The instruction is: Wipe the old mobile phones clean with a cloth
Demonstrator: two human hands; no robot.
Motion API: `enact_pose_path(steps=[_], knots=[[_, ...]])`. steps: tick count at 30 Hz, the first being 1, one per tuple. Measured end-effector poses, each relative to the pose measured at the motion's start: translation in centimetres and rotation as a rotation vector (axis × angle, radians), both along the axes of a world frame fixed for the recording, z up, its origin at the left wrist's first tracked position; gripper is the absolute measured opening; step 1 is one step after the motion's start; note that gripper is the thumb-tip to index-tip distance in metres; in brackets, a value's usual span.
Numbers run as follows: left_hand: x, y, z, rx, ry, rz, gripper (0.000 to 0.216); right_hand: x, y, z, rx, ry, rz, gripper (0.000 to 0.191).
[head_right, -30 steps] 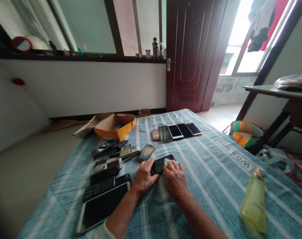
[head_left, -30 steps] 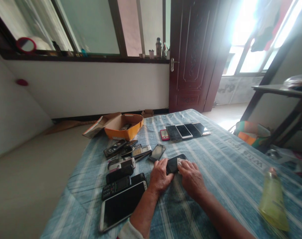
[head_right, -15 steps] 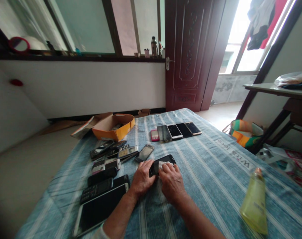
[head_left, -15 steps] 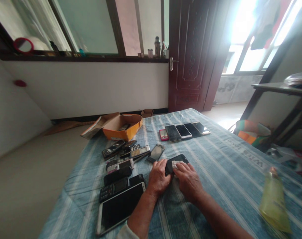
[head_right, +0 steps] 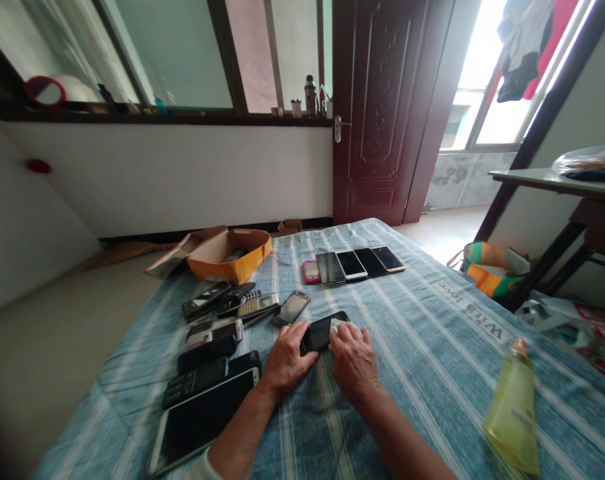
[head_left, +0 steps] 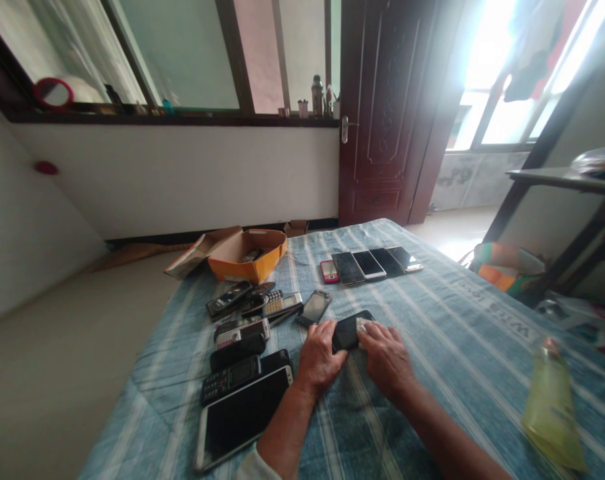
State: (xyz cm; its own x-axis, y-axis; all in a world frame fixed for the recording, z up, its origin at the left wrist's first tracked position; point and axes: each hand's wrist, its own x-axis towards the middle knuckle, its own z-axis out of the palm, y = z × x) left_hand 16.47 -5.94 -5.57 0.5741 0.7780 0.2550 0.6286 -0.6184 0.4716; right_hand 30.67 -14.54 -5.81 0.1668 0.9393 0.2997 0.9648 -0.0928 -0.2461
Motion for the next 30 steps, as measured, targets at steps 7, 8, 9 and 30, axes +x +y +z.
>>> enact_pose_path(steps=[7,8,9,30], knots=[[0.0,0.0,0.0,0.003,-0.005,-0.002,0.045,0.1,0.1,-0.7,0.079,-0.066,-0.005,0.032],[0.0,0.0,-0.1,0.008,-0.003,-0.003,0.044,-0.1,0.2,-1.0,0.11,-0.067,0.019,0.031],[0.1,0.0,-0.1,0.012,0.001,-0.004,0.044,-0.4,0.2,-1.2,0.144,-0.066,0.05,0.03],[-0.1,0.2,0.2,0.025,-0.059,-0.083,0.025,-1.4,0.4,-1.5,0.527,-0.038,0.249,0.029]])
